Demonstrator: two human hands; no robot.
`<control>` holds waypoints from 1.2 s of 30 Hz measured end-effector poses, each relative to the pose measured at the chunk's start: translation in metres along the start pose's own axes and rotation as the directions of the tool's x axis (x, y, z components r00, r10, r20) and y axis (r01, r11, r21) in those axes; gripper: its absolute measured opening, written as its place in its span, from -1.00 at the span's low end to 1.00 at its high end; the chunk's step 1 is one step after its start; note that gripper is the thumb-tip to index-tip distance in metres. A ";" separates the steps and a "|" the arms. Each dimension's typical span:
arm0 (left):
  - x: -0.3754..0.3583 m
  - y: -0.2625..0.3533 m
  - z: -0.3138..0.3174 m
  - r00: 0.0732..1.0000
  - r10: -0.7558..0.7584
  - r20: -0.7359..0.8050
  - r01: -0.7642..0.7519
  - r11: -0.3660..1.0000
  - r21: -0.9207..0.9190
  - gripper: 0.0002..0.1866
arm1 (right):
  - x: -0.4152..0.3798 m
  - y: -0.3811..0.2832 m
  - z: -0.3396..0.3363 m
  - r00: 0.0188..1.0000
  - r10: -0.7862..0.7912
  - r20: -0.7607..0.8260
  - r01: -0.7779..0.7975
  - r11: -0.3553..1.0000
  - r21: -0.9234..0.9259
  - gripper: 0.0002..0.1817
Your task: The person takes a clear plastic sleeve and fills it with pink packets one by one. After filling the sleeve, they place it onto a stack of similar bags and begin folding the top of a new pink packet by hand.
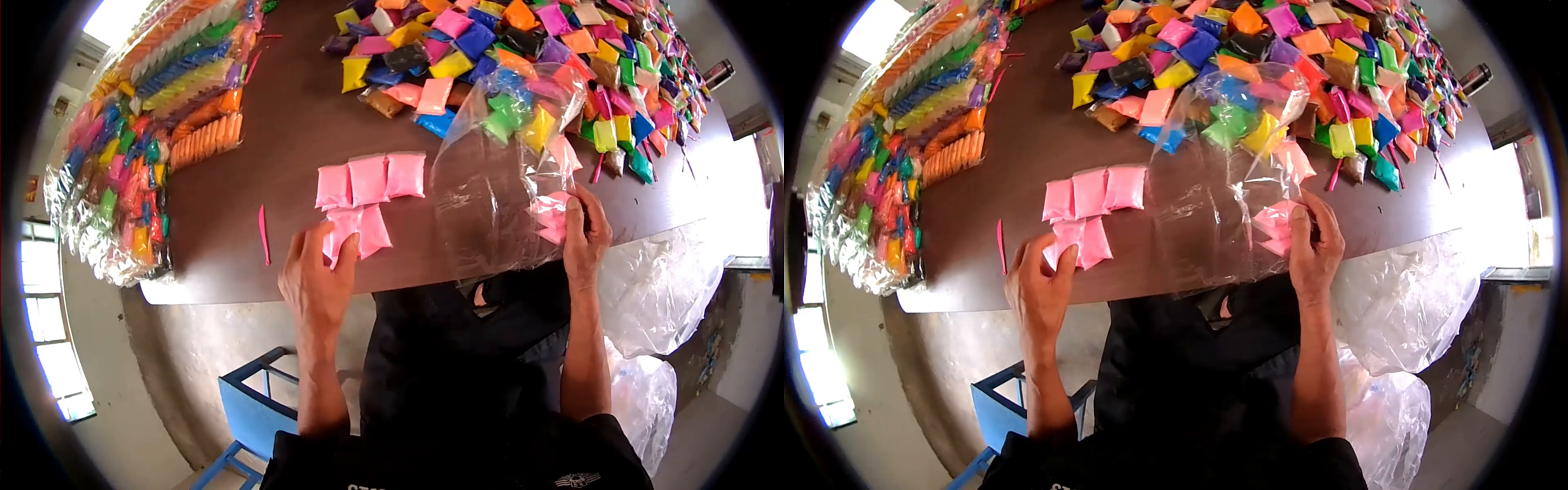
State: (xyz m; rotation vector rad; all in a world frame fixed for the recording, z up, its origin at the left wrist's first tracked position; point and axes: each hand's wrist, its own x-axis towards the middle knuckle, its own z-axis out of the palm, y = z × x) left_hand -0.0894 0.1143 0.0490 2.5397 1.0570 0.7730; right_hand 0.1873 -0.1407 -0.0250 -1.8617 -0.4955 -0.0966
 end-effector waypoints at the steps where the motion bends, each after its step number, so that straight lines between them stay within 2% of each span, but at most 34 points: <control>1: 0.002 -0.007 -0.001 0.998 -0.056 0.022 0.054 0.994 0.091 -0.63 | -0.001 0.004 0.000 0.999 0.036 0.003 -0.036 0.999 0.035 -0.71; 2: 0.002 -0.013 0.000 0.998 -0.066 0.016 0.064 0.994 0.087 -0.63 | 0.000 0.003 0.000 1.000 0.027 0.012 -0.027 0.999 0.033 -0.71; 4: 0.004 -0.021 0.006 0.989 -0.106 0.104 0.118 0.986 -0.116 -0.55 | 0.001 0.001 -0.002 1.000 0.011 0.013 -0.011 1.000 0.012 -0.71; 5: 0.003 -0.022 0.007 0.988 -0.110 0.104 0.123 0.984 -0.127 -0.55 | 0.001 -0.001 -0.002 1.000 0.004 0.014 -0.004 1.000 0.001 -0.71; 7: 0.003 -0.019 0.003 0.953 -0.237 0.188 0.283 0.917 -0.281 -0.55 | 0.001 -0.001 -0.001 1.000 0.022 0.003 -0.022 1.000 0.014 -0.72; 8: 0.002 -0.021 0.002 0.953 -0.233 0.193 0.283 0.913 -0.293 -0.55 | 0.001 0.001 0.000 1.000 0.017 -0.002 -0.017 1.000 0.002 -0.72; 10: -0.002 -0.027 0.002 0.937 -0.231 0.263 0.343 0.758 -0.555 -0.41 | 0.000 0.003 -0.002 1.000 0.026 -0.012 -0.026 1.000 0.015 -0.72; 11: -0.002 -0.025 -0.001 0.928 -0.228 0.296 0.369 0.681 -0.633 -0.52 | 0.000 -0.001 -0.003 1.000 0.001 -0.008 -0.001 1.000 0.000 -0.72; 12: -0.002 -0.018 -0.003 0.925 -0.216 0.314 0.375 0.662 -0.649 -0.52 | 0.001 -0.005 -0.004 1.000 -0.029 0.005 0.029 0.999 -0.045 -0.72; 14: 0.002 -0.004 -0.009 0.887 -0.119 0.447 0.446 0.474 -0.759 -0.61 | 0.000 -0.008 -0.004 0.999 0.033 0.008 -0.032 0.999 -0.015 -0.72; 15: 0.009 0.008 -0.012 0.899 -0.023 0.438 0.384 0.526 -0.759 -0.67 | 0.001 -0.011 -0.005 0.995 0.090 0.032 -0.090 0.996 0.010 -0.73; 16: 0.014 0.021 -0.007 0.896 -0.014 0.445 0.388 0.511 -0.767 -0.67 | 0.000 -0.011 -0.005 0.993 0.112 0.039 -0.113 0.993 0.032 -0.73; 19: 0.033 0.064 0.012 0.884 0.108 0.454 0.268 0.679 -0.683 -0.74 | 0.000 -0.010 -0.005 0.997 0.080 0.022 -0.080 0.997 -0.009 -0.73; 20: 0.037 0.076 0.019 0.883 0.116 0.455 0.267 0.673 -0.690 -0.74 | 0.000 -0.011 -0.005 0.994 0.102 0.035 -0.102 0.995 0.007 -0.73; 23: 0.050 0.100 0.044 0.920 0.245 0.306 0.044 0.711 -0.702 -0.68 | -0.001 -0.007 -0.007 0.990 0.131 0.045 -0.133 0.991 0.021 -0.72; 26: 0.053 0.105 0.083 0.913 0.309 0.267 -0.045 0.726 -0.686 -0.67 | -0.001 -0.009 -0.006 0.990 0.132 0.051 -0.134 0.990 0.052 -0.71; 27: 0.054 0.108 0.093 0.904 0.297 0.308 -0.012 0.738 -0.675 -0.69 | -0.002 -0.010 -0.006 0.989 0.139 0.058 -0.142 0.988 0.065 -0.71; 31: 0.056 0.122 0.118 0.918 0.276 0.284 0.022 0.682 -0.731 -0.74 | 0.000 -0.010 -0.007 0.988 0.129 0.083 -0.135 0.988 0.071 -0.70; 33: 0.062 0.132 0.123 0.862 0.208 0.462 0.197 0.702 -0.685 -0.74 | 0.002 -0.014 -0.008 0.981 0.154 0.122 -0.164 0.983 0.078 -0.68; 34: 0.061 0.136 0.128 0.863 0.212 0.459 0.191 0.703 -0.685 -0.74 | 0.003 -0.016 -0.009 0.981 0.151 0.119 -0.161 0.984 0.082 -0.68; 36: 0.056 0.142 0.145 0.867 0.284 0.410 0.207 0.543 -0.814 -0.78 | 0.007 -0.019 -0.010 0.982 0.123 0.143 -0.128 0.992 0.020 -0.67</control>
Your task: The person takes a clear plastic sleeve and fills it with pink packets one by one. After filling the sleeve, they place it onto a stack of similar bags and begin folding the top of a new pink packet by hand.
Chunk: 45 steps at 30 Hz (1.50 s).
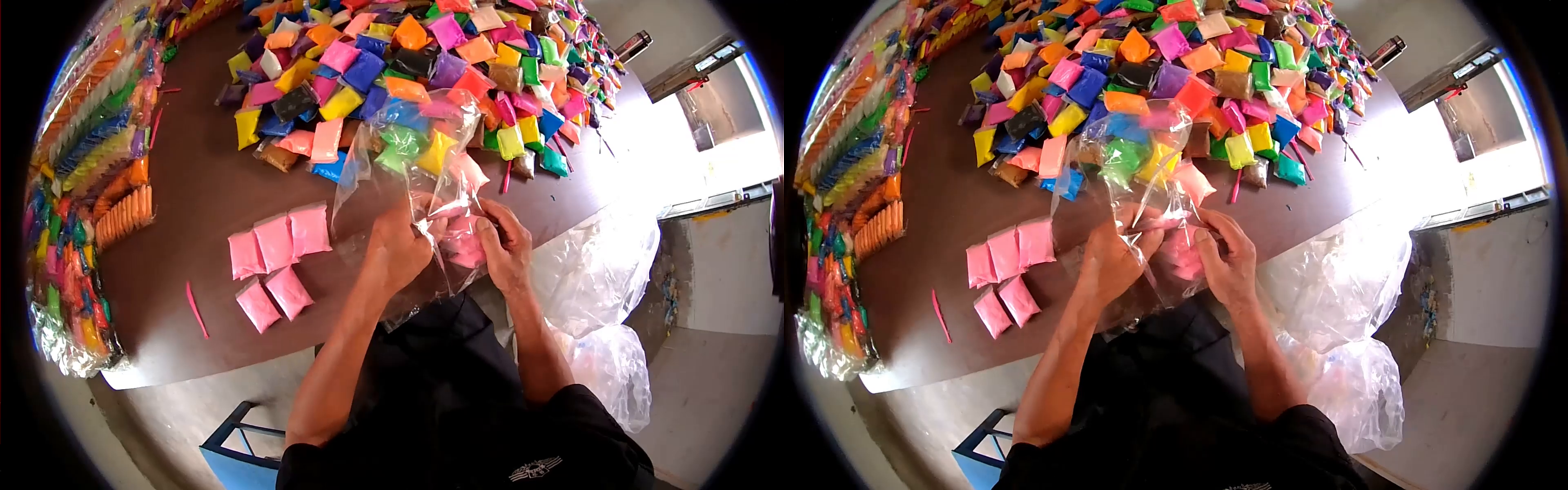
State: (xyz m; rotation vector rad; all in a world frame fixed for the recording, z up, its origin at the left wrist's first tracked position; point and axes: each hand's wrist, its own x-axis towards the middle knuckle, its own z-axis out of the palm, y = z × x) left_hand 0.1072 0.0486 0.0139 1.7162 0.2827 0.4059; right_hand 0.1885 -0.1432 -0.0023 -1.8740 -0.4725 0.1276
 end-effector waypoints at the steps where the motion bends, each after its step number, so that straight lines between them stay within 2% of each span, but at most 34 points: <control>1: 0.002 -0.002 0.003 0.998 0.033 0.057 -0.036 0.999 0.039 -0.80 | 0.001 0.000 -0.001 1.000 0.013 0.009 -0.014 0.999 0.031 -0.65; 5: -0.005 -0.005 0.012 0.995 0.085 0.049 -0.090 0.988 0.128 -0.79 | 0.007 0.005 -0.001 1.000 0.002 -0.017 -0.001 1.000 0.023 -0.66; 7: -0.003 -0.014 0.017 0.972 0.235 -0.002 -0.235 0.972 0.010 -0.81 | 0.007 0.000 -0.003 1.000 0.018 -0.011 -0.018 0.998 -0.055 -0.68; 8: -0.005 -0.012 0.019 0.972 0.236 0.006 -0.236 0.972 0.019 -0.81 | 0.006 0.002 -0.002 1.000 0.021 -0.016 -0.021 0.999 -0.044 -0.68; 10: -0.006 -0.006 0.020 0.992 0.127 0.023 -0.124 0.986 -0.112 -0.82 | 0.007 0.005 0.000 0.997 -0.063 -0.047 0.062 0.998 -0.026 -0.69; 11: -0.005 -0.008 0.019 0.991 0.130 0.029 -0.126 0.987 -0.101 -0.82 | 0.007 0.005 0.000 0.997 -0.063 -0.053 0.062 0.998 -0.014 -0.69; 13: 0.001 -0.012 0.015 0.941 0.337 0.034 -0.333 0.906 0.262 -0.78 | 0.007 0.002 -0.001 0.996 -0.080 -0.049 0.079 0.997 -0.027 -0.68; 15: 0.002 -0.008 0.015 0.943 0.332 0.021 -0.324 0.901 0.288 -0.82 | 0.007 0.000 -0.001 0.995 -0.083 -0.055 0.082 0.996 -0.019 -0.69; 17: -0.001 -0.006 0.017 0.946 0.323 0.011 -0.310 0.897 0.314 -0.76 | 0.006 0.000 0.000 0.995 -0.080 -0.060 0.079 0.997 -0.009 -0.69; 19: -0.007 -0.011 0.020 0.909 0.416 -0.001 -0.382 0.835 0.397 -0.76 | 0.006 0.001 0.000 0.996 -0.068 -0.064 0.068 0.998 0.010 -0.70; 20: -0.009 -0.015 0.018 0.911 0.413 0.003 -0.380 0.834 0.401 -0.76 | 0.006 0.001 0.000 0.996 -0.064 -0.064 0.065 0.998 0.016 -0.70; 22: -0.013 -0.017 0.010 0.915 0.366 0.168 -0.399 0.766 0.504 -0.72 | 0.006 -0.001 0.001 0.997 -0.037 -0.064 0.039 0.999 0.035 -0.71; 26: -0.017 -0.009 0.009 0.925 0.345 0.159 -0.377 0.774 0.510 -0.70 | 0.007 0.000 0.003 0.995 -0.070 -0.066 0.071 0.997 0.020 -0.72; 28: -0.016 -0.011 0.014 0.903 0.419 0.093 -0.410 0.780 0.472 -0.71 | 0.006 0.001 0.003 0.992 -0.083 -0.091 0.083 0.997 0.004 -0.73; 29: -0.017 -0.005 0.013 0.885 0.435 0.169 -0.429 0.616 0.661 -0.68 | 0.006 0.000 0.003 0.992 -0.083 -0.092 0.085 0.996 0.014 -0.73; 30: -0.017 -0.006 0.013 0.888 0.429 0.164 -0.419 0.609 0.673 -0.68 | 0.006 0.000 0.003 0.993 -0.084 -0.081 0.087 0.996 0.028 -0.73; 32: -0.018 -0.013 0.013 0.910 0.403 0.096 -0.385 0.737 0.555 -0.60 | 0.006 0.002 0.003 0.990 -0.099 -0.096 0.100 0.995 0.010 -0.73; 33: -0.023 -0.017 0.015 0.829 0.557 0.054 -0.463 0.627 0.626 -0.58 | 0.007 0.008 0.004 0.989 -0.114 -0.097 0.114 0.993 -0.011 -0.73; 34: -0.030 -0.008 0.007 0.833 0.551 0.057 -0.453 0.619 0.641 -0.58 | 0.007 0.009 0.003 0.990 -0.111 -0.089 0.112 0.994 0.007 -0.73; 36: -0.043 0.021 -0.008 0.979 0.201 0.033 -0.182 0.788 0.588 -0.60 | 0.007 0.008 0.002 0.990 -0.114 -0.087 0.114 0.993 -0.010 -0.73; 37: -0.055 0.023 -0.016 0.939 0.341 -0.034 -0.233 0.707 0.667 -0.67 | 0.007 0.010 0.002 0.988 -0.125 -0.093 0.125 0.992 -0.009 -0.74; 39: -0.086 0.032 -0.042 0.962 0.197 -0.191 -0.026 0.759 0.651 -0.80 | 0.006 0.011 0.002 0.991 -0.100 -0.093 0.100 0.995 0.000 -0.74; 41: -0.112 0.043 -0.076 0.924 0.133 -0.358 0.160 0.717 0.678 -0.79 | 0.005 0.009 0.002 0.994 -0.069 -0.081 0.070 0.998 0.005 -0.73; 43: -0.134 0.033 -0.118 0.870 0.086 -0.486 0.338 0.613 0.714 -0.72 | 0.005 0.007 0.002 0.996 -0.052 -0.078 0.052 0.999 0.005 -0.73; 44: -0.139 0.027 -0.134 0.868 0.083 -0.490 0.345 0.610 0.714 -0.72 | 0.004 0.007 0.002 0.996 -0.037 -0.076 0.037 0.999 0.000 -0.73; 45: -0.144 0.024 -0.148 0.875 0.076 -0.479 0.378 0.512 0.772 -0.69 | 0.004 0.008 0.003 0.997 -0.037 -0.067 0.037 0.999 0.003 -0.73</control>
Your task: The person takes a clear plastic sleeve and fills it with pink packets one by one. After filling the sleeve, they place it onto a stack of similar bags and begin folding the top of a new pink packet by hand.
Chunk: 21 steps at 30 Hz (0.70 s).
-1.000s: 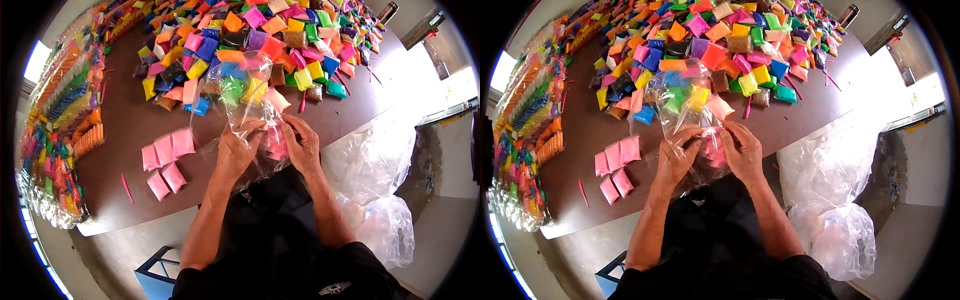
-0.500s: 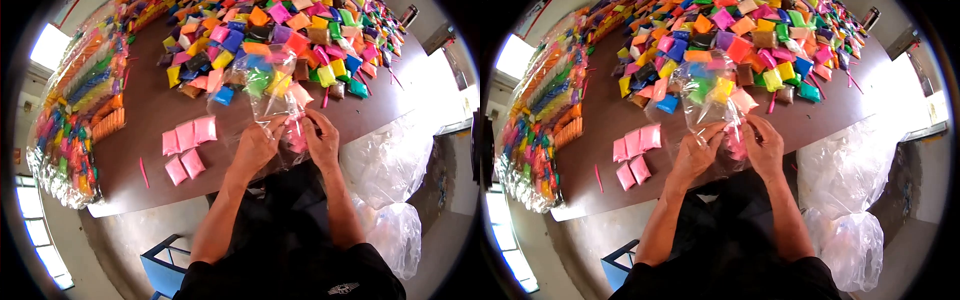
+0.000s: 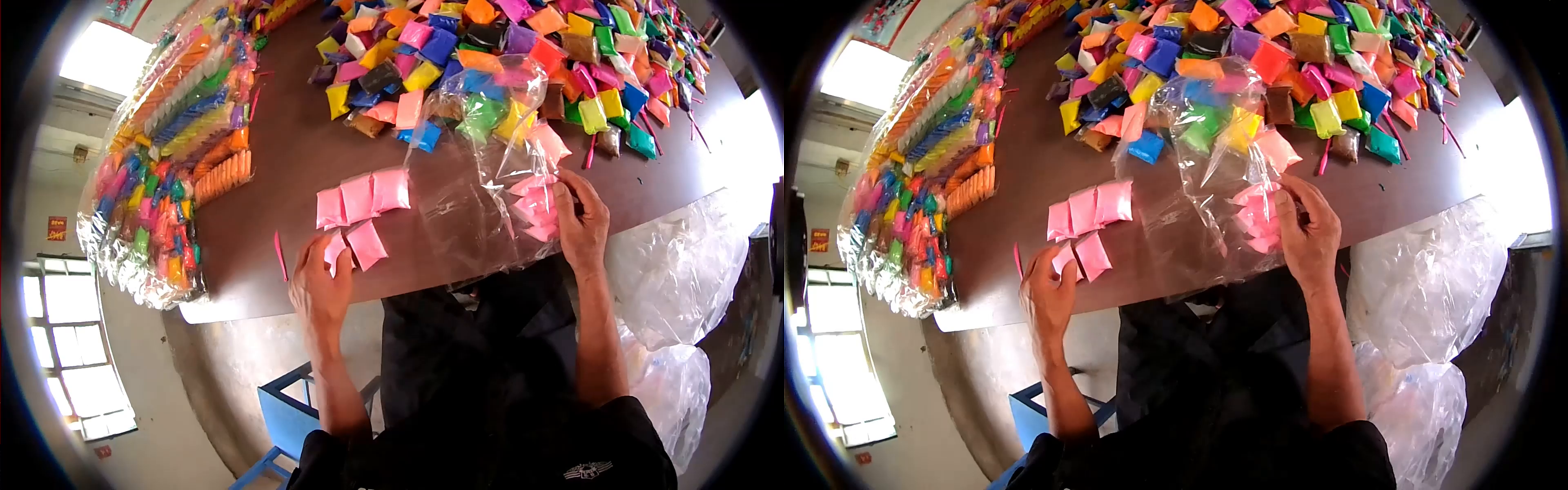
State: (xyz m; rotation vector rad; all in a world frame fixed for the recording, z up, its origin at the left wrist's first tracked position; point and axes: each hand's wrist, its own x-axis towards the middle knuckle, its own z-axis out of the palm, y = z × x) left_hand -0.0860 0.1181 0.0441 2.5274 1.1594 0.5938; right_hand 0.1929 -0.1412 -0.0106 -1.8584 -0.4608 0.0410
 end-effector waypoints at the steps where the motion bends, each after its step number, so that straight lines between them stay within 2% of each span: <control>1: 0.002 -0.012 -0.002 1.000 0.007 0.011 -0.009 0.993 0.117 -0.65 | 0.001 0.002 0.001 1.000 -0.028 -0.013 0.028 1.000 -0.001 -0.74; 2: 0.000 -0.023 -0.003 0.998 -0.037 0.049 0.033 0.995 0.098 -0.56 | 0.002 0.003 0.001 0.998 -0.056 -0.029 0.056 0.998 -0.004 -0.74; 3: -0.002 -0.028 -0.005 0.998 -0.039 0.046 0.034 0.995 0.098 -0.56 | 0.002 0.003 0.001 0.998 -0.058 -0.028 0.058 0.998 -0.003 -0.74; 5: -0.004 -0.035 -0.007 0.983 -0.132 0.124 0.143 0.987 -0.080 -0.51 | 0.002 0.005 0.000 0.998 -0.059 -0.016 0.059 0.998 0.014 -0.73; 9: -0.011 -0.061 -0.010 0.988 -0.068 0.138 0.086 0.988 -0.132 -0.51 | 0.002 0.004 -0.002 0.999 -0.034 0.003 0.034 0.999 0.029 -0.73; 11: -0.013 -0.059 -0.019 0.954 -0.170 0.246 0.208 0.969 -0.137 -0.58 | 0.001 0.002 -0.002 1.000 -0.004 0.012 0.004 1.000 0.014 -0.73; 15: -0.020 -0.067 -0.025 0.966 -0.119 0.230 0.158 0.975 -0.157 -0.63 | 0.002 0.002 -0.002 0.999 -0.032 0.005 0.032 0.999 0.017 -0.74; 17: -0.019 -0.052 -0.035 0.849 -0.328 0.414 0.477 0.813 -0.335 -0.64 | 0.002 0.003 -0.002 0.999 -0.032 0.005 0.032 0.999 0.021 -0.74; 19: -0.019 -0.029 -0.039 0.874 -0.267 0.405 0.433 0.806 -0.403 -0.63 | 0.001 -0.001 -0.002 1.000 -0.011 -0.002 0.011 1.000 -0.001 -0.73; 21: -0.020 0.003 -0.036 0.934 -0.199 0.295 0.347 0.694 -0.631 -0.65 | 0.001 0.001 -0.003 0.999 0.008 0.035 -0.009 0.999 0.049 -0.73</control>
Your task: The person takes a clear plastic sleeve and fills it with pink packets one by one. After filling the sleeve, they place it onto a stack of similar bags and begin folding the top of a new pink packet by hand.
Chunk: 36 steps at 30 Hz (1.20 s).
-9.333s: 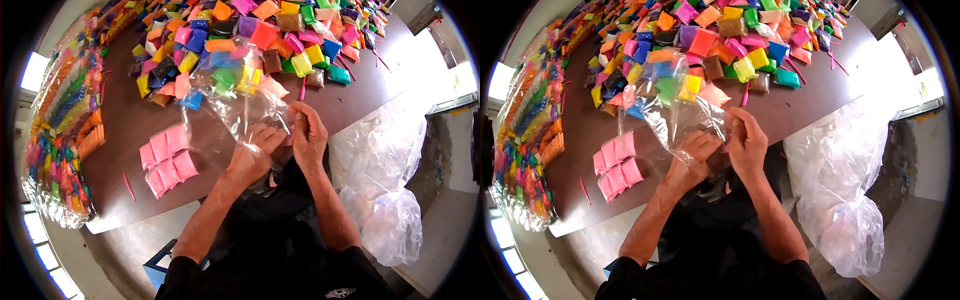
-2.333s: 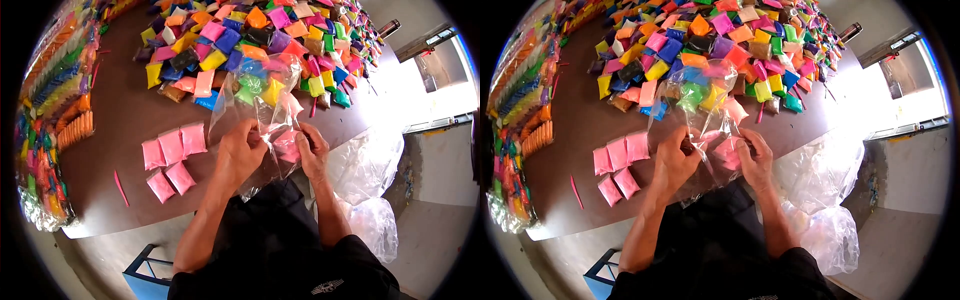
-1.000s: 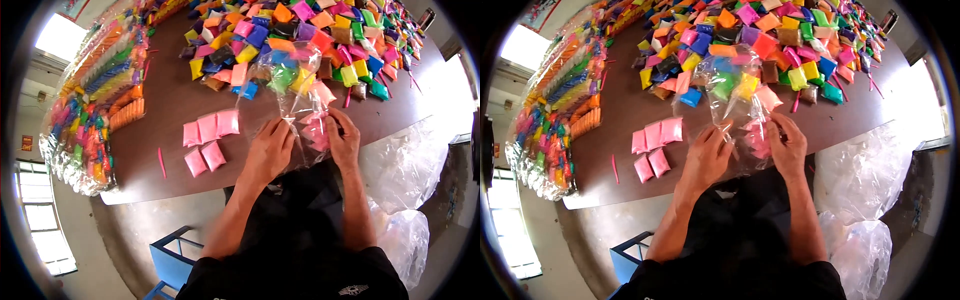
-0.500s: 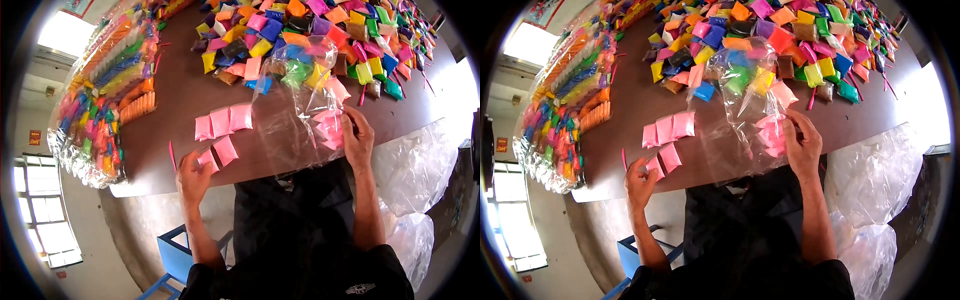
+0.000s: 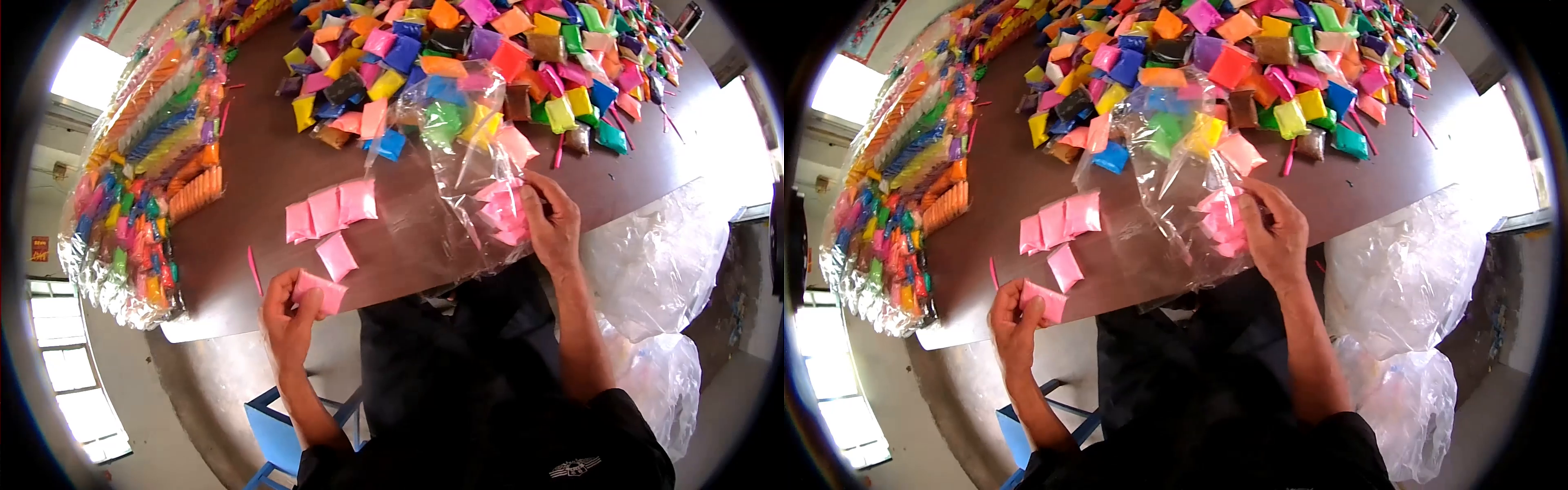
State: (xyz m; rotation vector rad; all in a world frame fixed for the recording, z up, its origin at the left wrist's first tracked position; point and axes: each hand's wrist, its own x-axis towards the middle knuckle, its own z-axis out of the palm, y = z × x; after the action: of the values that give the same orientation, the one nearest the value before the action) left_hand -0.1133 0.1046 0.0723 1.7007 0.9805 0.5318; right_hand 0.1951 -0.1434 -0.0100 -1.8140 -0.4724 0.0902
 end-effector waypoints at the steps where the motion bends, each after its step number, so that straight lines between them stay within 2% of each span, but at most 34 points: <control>1: -0.003 0.003 0.014 0.998 0.059 0.033 -0.056 0.993 -0.102 -0.66 | 0.001 0.000 -0.001 1.000 -0.006 0.010 0.006 1.000 -0.020 -0.73; 2: -0.003 0.009 0.033 0.997 0.061 0.038 -0.056 0.992 -0.112 -0.66 | 0.001 0.001 -0.002 1.000 -0.010 0.006 0.010 1.000 -0.030 -0.73; 4: 0.006 0.026 0.078 0.961 0.225 0.158 -0.202 0.968 -0.149 -0.72 | 0.001 0.001 -0.002 1.000 -0.027 0.016 0.027 0.999 -0.019 -0.73; 6: 0.025 0.031 0.117 0.938 0.259 0.229 -0.235 0.964 -0.123 -0.76 | 0.001 -0.003 -0.001 1.000 -0.004 0.013 0.004 1.000 -0.012 -0.72; 9: 0.055 0.020 0.167 0.914 0.320 0.248 -0.321 0.946 -0.036 -0.69 | 0.001 -0.001 -0.001 0.999 -0.044 0.009 0.044 0.999 0.003 -0.72; 11: 0.071 0.013 0.193 0.918 0.312 0.246 -0.312 0.949 -0.042 -0.70 | 0.001 -0.008 -0.003 0.999 -0.037 0.017 0.038 0.999 -0.019 -0.71; 14: 0.076 0.019 0.219 0.913 0.342 0.224 -0.324 0.939 -0.113 -0.75 | 0.003 -0.006 -0.003 0.997 -0.069 0.028 0.070 0.997 -0.035 -0.67; 16: 0.075 0.027 0.224 0.860 0.419 0.291 -0.350 0.900 -0.260 -0.81 | 0.004 -0.008 -0.001 0.995 -0.103 0.007 0.103 0.994 -0.047 -0.65; 17: 0.074 0.028 0.226 0.836 0.491 0.246 -0.433 0.865 -0.255 -0.85 | 0.004 -0.011 -0.002 0.995 -0.100 0.005 0.100 0.994 -0.048 -0.65; 18: 0.075 0.032 0.223 0.836 0.488 0.251 -0.429 0.867 -0.255 -0.85 | 0.005 -0.016 -0.004 0.996 -0.081 0.037 0.084 0.995 -0.059 -0.64; 19: 0.077 0.038 0.215 0.762 0.586 0.275 -0.597 0.801 -0.051 -0.86 | 0.005 -0.018 -0.005 0.995 -0.065 0.072 0.070 0.995 -0.069 -0.63; 20: 0.079 0.042 0.211 0.677 0.662 0.322 -0.727 0.670 0.149 -0.87 | 0.006 -0.016 -0.005 0.995 -0.063 0.073 0.068 0.995 -0.070 -0.63; 21: 0.079 0.039 0.213 0.679 0.660 0.323 -0.725 0.673 0.150 -0.87 | 0.006 -0.013 -0.004 0.993 -0.095 0.070 0.100 0.992 -0.072 -0.63; 23: 0.079 0.032 0.217 0.762 0.586 0.277 -0.597 0.801 -0.052 -0.88 | 0.006 -0.012 -0.002 0.990 -0.125 0.070 0.130 0.989 -0.073 -0.63; 24: 0.080 0.030 0.218 0.762 0.585 0.277 -0.596 0.801 -0.052 -0.88 | 0.006 -0.012 -0.001 0.986 -0.154 0.065 0.159 0.984 -0.082 -0.63; 26: 0.082 0.029 0.222 0.754 0.569 0.327 -0.592 0.805 -0.038 -0.85 | 0.006 -0.013 -0.002 0.981 -0.184 0.060 0.189 0.977 -0.097 -0.63; 30: 0.089 0.025 0.219 0.711 0.586 0.388 -0.640 0.768 0.012 -0.79 | 0.005 -0.015 -0.003 0.989 -0.125 0.078 0.132 0.986 -0.101 -0.64; 32: 0.095 0.014 0.219 0.697 0.597 0.397 -0.564 0.799 -0.211 -0.78 | 0.005 -0.013 -0.001 0.989 -0.126 0.083 0.135 0.984 -0.112 -0.63; 36: 0.092 0.019 0.213 0.682 0.596 0.423 -0.597 0.788 -0.149 -0.79 | 0.003 -0.013 0.000 0.986 -0.154 0.064 0.160 0.982 -0.103 -0.63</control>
State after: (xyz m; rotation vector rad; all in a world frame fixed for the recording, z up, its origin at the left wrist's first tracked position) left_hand 0.1049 0.0573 0.0050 2.0209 0.0571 0.5095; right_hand 0.1950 -0.1396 0.0025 -1.8767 -0.6694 0.0062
